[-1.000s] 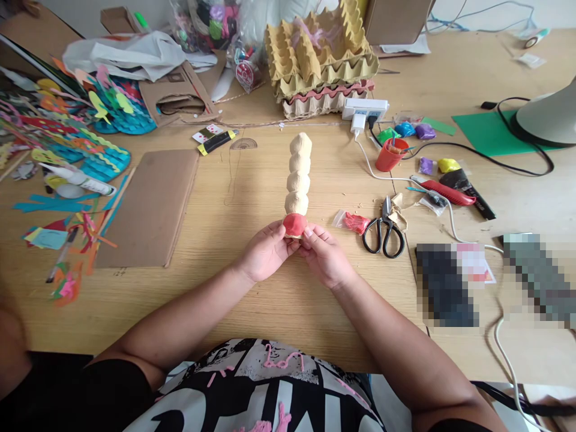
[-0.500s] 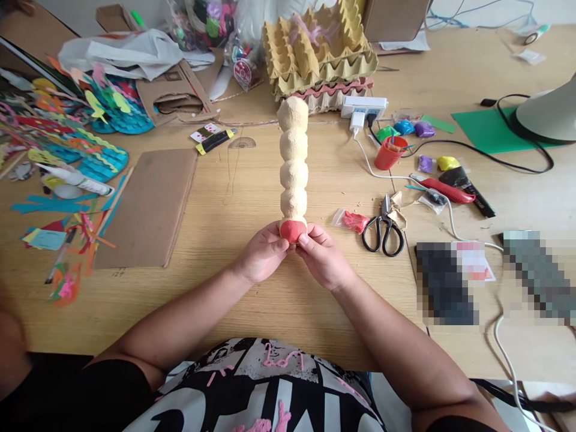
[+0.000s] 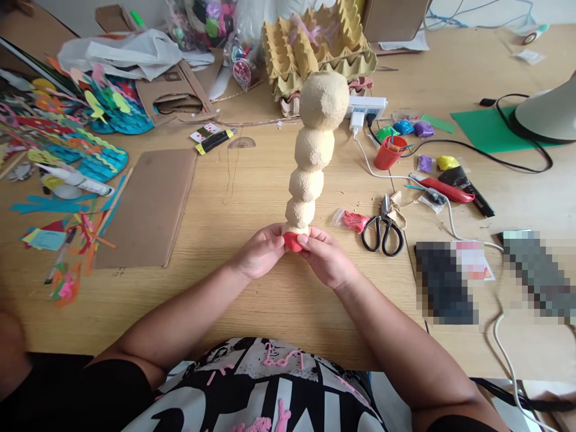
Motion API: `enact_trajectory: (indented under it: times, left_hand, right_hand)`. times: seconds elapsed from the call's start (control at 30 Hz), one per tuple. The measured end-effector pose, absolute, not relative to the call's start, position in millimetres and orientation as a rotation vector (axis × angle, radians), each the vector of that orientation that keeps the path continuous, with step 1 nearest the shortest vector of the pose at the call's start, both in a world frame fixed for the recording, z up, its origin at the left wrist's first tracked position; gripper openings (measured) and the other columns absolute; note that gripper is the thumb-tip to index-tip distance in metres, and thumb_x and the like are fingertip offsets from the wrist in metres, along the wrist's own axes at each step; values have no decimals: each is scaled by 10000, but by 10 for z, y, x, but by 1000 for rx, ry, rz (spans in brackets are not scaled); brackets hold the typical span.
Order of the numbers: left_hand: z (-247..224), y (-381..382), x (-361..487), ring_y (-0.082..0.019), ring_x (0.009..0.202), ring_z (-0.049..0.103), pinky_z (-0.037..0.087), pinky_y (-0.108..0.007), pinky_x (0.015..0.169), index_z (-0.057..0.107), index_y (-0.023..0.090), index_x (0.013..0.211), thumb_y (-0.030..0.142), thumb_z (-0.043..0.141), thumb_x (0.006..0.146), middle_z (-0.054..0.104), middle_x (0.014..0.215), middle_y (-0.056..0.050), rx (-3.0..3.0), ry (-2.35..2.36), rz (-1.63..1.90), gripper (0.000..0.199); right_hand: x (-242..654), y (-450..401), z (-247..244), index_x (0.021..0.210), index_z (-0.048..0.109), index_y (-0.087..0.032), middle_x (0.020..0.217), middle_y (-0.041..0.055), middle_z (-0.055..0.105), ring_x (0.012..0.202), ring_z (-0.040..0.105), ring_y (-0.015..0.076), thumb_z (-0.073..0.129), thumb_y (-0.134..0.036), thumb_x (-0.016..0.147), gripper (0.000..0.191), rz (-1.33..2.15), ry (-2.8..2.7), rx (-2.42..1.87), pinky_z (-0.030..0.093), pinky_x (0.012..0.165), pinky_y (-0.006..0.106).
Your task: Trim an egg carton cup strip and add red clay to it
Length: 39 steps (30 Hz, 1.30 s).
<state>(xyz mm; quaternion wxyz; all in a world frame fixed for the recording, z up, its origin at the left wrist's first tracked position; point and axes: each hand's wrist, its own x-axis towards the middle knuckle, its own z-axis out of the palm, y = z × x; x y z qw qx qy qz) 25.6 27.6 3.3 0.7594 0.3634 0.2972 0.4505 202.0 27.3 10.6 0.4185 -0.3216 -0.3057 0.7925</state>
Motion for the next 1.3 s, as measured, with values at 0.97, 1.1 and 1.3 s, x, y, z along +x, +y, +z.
enact_trajectory:
  times: [0.97, 1.1, 1.3]
  left_hand:
    - [46, 234, 409, -142, 807, 684, 507, -291, 782, 732, 162, 867, 515, 1009, 634, 751, 840, -20, 610, 867, 1027, 506]
    - [50, 223, 438, -130, 765, 654, 504, -288, 746, 709, 160, 828, 517, 998, 648, 726, 795, -9, 634, 862, 1059, 494]
    - [15, 230, 434, -140, 800, 667, 519, -286, 768, 731, 166, 857, 497, 1001, 668, 744, 838, -18, 610, 789, 1073, 467]
  right_hand:
    - [1994, 304, -7, 812, 803, -220, 766, -11, 707, 746, 606, 132, 969, -527, 747, 355, 1997, -667, -831, 537, 773, 278]
    - [1975, 282, 14, 805, 805, -228, 762, -7, 706, 758, 608, 143, 959, -519, 767, 331, 2003, -699, -796, 532, 780, 292]
    - [1959, 271, 26, 802, 784, -228, 758, -8, 677, 763, 582, 150, 963, -529, 757, 353, 1994, -679, -818, 519, 782, 304]
